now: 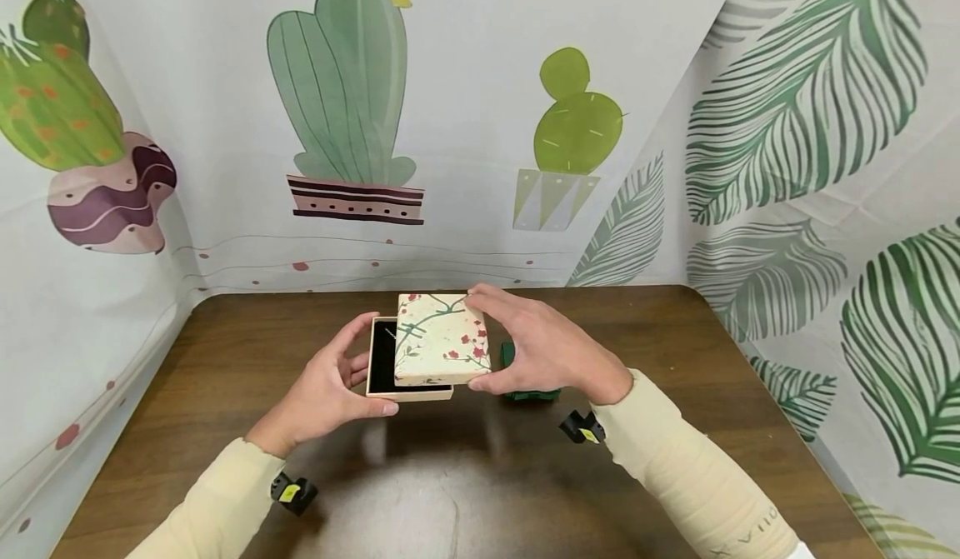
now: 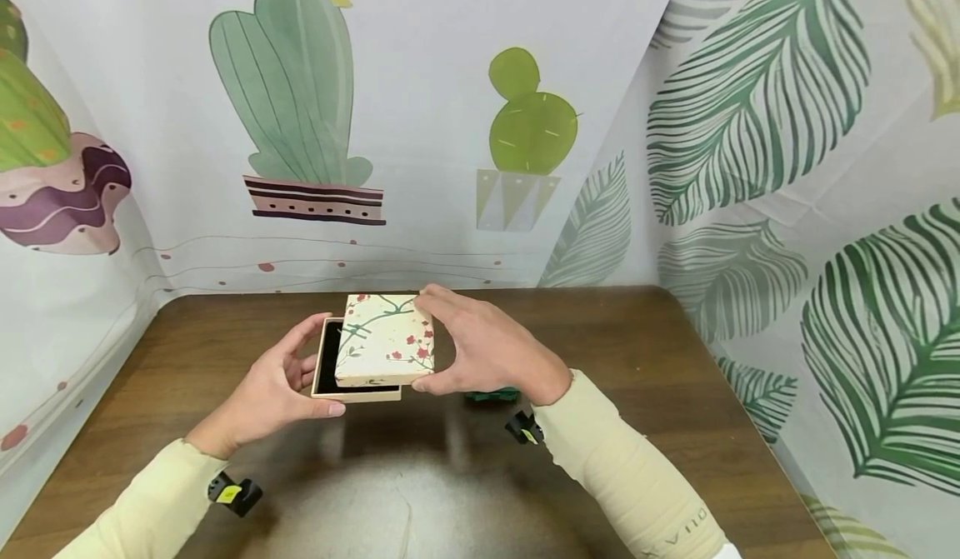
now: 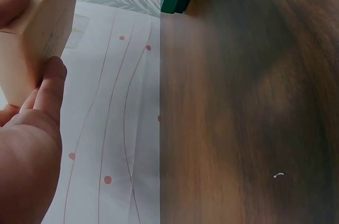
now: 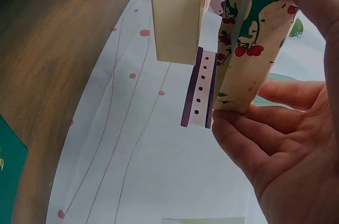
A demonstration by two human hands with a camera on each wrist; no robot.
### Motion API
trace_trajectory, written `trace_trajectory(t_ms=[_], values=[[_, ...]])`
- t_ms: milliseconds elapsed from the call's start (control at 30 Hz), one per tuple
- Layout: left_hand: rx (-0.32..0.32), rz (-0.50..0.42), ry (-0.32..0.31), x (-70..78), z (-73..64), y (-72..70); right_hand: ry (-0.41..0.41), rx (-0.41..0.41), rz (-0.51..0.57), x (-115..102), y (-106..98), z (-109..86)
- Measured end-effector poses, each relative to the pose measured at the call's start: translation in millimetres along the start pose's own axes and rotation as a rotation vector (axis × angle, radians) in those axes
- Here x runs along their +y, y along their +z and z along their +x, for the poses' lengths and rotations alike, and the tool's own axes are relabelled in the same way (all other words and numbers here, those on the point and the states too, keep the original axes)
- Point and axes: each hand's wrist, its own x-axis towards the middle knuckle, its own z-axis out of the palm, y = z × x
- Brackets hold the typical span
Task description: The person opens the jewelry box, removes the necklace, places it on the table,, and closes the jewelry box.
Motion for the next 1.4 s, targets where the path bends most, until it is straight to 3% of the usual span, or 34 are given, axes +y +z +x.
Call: trace_trajectory(t_ms=[567, 800, 1100, 1400], values=[[0.014, 0.03, 0.007, -1.6, -4.9, -10.9, 0.027, -0.003, -0.016, 4.9, -2.9, -9.1], [0.026, 0.035, -0.025, -2.8, -6.6, -14.2, 0.027, 0.003, -0.014, 8.5, -4.6, -12.6], [0.057, 0.136, 0.005, -3.2, -10.0, -19.9, 0.027, 0.012, -0.026, 11.8, -7.8, -16.3], [0.076, 0.235, -0.022, -6.0, -13.3, -24.7, 0.048, 0.005, -0.019, 14.7, -8.6, -20.2]])
